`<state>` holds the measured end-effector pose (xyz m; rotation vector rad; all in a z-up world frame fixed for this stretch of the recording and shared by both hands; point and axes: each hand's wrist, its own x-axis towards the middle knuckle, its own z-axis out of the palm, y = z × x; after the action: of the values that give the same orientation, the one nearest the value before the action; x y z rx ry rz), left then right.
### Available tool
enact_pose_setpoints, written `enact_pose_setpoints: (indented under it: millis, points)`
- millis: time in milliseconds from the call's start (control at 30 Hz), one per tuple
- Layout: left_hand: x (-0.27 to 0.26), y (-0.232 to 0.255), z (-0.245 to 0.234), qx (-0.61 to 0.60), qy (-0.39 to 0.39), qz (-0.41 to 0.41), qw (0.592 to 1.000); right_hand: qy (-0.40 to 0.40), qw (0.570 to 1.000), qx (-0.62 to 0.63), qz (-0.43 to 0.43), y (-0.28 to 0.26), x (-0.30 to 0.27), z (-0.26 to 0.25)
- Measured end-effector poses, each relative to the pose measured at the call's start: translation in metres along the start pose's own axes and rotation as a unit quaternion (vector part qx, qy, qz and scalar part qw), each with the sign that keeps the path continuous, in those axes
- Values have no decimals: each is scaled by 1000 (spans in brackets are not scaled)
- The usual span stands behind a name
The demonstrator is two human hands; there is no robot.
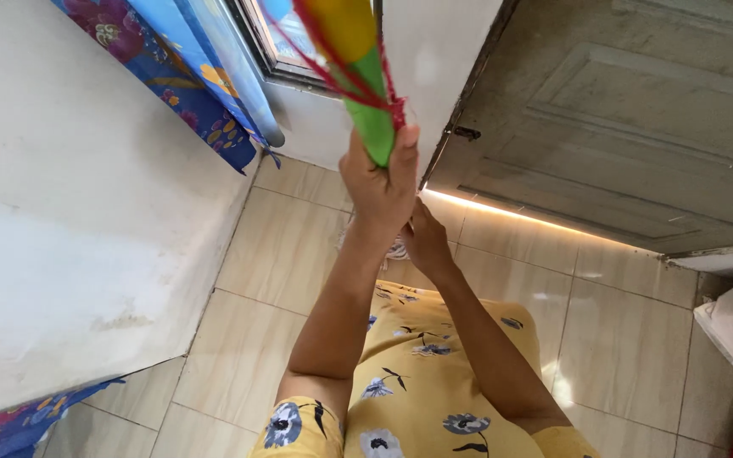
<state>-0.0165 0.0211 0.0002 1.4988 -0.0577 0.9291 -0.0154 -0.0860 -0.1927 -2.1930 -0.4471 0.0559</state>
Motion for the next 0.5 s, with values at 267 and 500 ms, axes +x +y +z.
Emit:
enact_pose_setpoints:
  millis: [267, 500]
  points:
    - [3, 27, -10, 38, -16, 71, 997, 20, 999, -7, -26, -9, -7, 8]
    - [4, 31, -15, 50, -54, 58, 996, 17, 999, -38, -35, -18, -13, 5]
